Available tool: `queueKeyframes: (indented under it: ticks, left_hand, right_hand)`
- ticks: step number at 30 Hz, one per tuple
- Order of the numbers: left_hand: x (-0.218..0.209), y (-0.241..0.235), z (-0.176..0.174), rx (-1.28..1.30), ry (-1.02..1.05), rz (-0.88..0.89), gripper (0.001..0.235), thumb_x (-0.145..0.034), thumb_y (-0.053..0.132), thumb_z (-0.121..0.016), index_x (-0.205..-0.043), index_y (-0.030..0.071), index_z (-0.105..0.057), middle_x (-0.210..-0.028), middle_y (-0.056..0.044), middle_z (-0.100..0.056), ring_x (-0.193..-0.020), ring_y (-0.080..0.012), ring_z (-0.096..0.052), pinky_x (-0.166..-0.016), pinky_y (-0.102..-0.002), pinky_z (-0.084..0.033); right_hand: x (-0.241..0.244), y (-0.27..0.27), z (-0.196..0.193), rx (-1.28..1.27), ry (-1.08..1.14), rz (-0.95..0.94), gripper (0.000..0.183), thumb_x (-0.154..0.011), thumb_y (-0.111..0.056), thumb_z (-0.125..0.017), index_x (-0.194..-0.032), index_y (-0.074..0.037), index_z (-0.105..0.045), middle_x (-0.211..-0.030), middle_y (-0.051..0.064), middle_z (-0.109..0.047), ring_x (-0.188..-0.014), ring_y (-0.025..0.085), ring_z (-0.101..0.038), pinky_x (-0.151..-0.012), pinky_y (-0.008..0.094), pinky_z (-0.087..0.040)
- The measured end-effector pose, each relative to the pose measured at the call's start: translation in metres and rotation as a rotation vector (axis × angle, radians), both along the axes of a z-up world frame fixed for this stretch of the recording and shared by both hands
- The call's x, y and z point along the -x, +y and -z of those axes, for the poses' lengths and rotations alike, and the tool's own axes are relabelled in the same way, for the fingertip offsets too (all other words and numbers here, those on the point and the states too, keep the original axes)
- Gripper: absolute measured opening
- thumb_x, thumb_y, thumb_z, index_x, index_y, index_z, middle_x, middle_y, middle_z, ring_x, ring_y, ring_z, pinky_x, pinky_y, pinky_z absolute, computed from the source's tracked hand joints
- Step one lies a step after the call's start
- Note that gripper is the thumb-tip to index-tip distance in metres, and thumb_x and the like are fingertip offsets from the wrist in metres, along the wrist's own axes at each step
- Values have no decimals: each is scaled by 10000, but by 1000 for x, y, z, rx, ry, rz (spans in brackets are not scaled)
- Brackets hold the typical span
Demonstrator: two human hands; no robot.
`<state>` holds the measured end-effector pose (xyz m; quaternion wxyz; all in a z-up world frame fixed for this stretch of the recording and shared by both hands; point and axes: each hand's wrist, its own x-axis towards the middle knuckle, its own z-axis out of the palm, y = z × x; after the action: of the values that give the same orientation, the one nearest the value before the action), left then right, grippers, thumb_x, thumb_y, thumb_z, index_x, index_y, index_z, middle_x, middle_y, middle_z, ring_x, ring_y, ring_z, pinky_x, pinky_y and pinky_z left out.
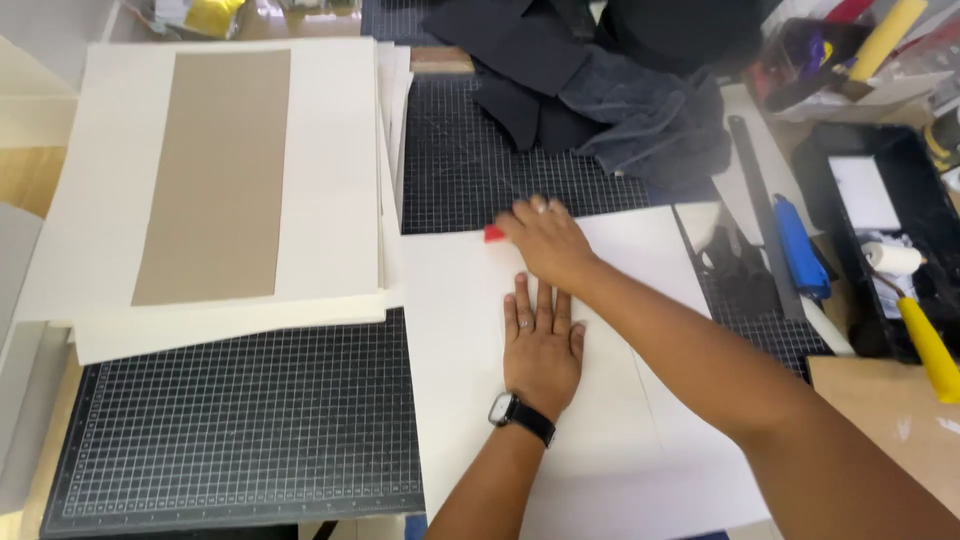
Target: Applying glue to cardboard pieces and mounting them onto paper using a roller and scraper
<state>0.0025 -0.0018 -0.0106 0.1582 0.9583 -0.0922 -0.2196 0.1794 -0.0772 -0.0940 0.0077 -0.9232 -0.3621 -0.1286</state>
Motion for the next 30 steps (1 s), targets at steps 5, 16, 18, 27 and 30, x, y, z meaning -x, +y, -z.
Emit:
queueKeyframes:
  ticks: [5,16,18,27,30]
  left_hand:
    - [1,3,-8,7,-12,-9,629,-1094,398,-82,-1654,121,-11,-1739,-111,103,-1559,-418,218,-1262,-512,166]
    - [1,2,-6,20,-26,-11,632,-1095,387,-120,-1658,125,1,-1738,-109,132,-1561,-409,218,-1262,-513,148]
    - [2,1,-7,1,-13,-3,635,-1096,399,-98,-1657,120,4,-1738,-112,129,-1558,-418,226,-1260,-513,158]
    - [0,0,5,-17,-25,5,650,-1090,444,-82,-1651,114,-70,-1740,-124,25,-1559,-437,207,-1262,-526,160]
    - [3,1,6,3,-58,-4,652,-1088,431,-91,-1649,99,-57,-1739,-128,40,-1563,-418,195,-1270,-508,153]
  right_hand:
    - [-20,10,-1,-9,34,37,214,-1032,-242,-530,-1220,-194,-621,-1031,54,-596,-1064,298,-557,-924,448,-440]
    - [-20,-9,-7,106,123,37,261,-1060,-336,-475,-1239,-192,-601,-1135,75,-624,-1164,305,-552,-1004,462,-431]
    - [-16,-4,-9,130,113,43,256,-1043,-310,-504,-1255,-187,-575,-1128,74,-618,-1152,299,-549,-992,462,-431]
    - [-6,29,-10,66,120,44,229,-1053,-230,-489,-1267,-189,-561,-1098,54,-576,-1139,288,-520,-1007,463,-404]
    - [-9,14,-9,-43,165,100,199,-1044,-241,-457,-1199,-175,-562,-1121,65,-560,-1160,295,-528,-1013,469,-416]
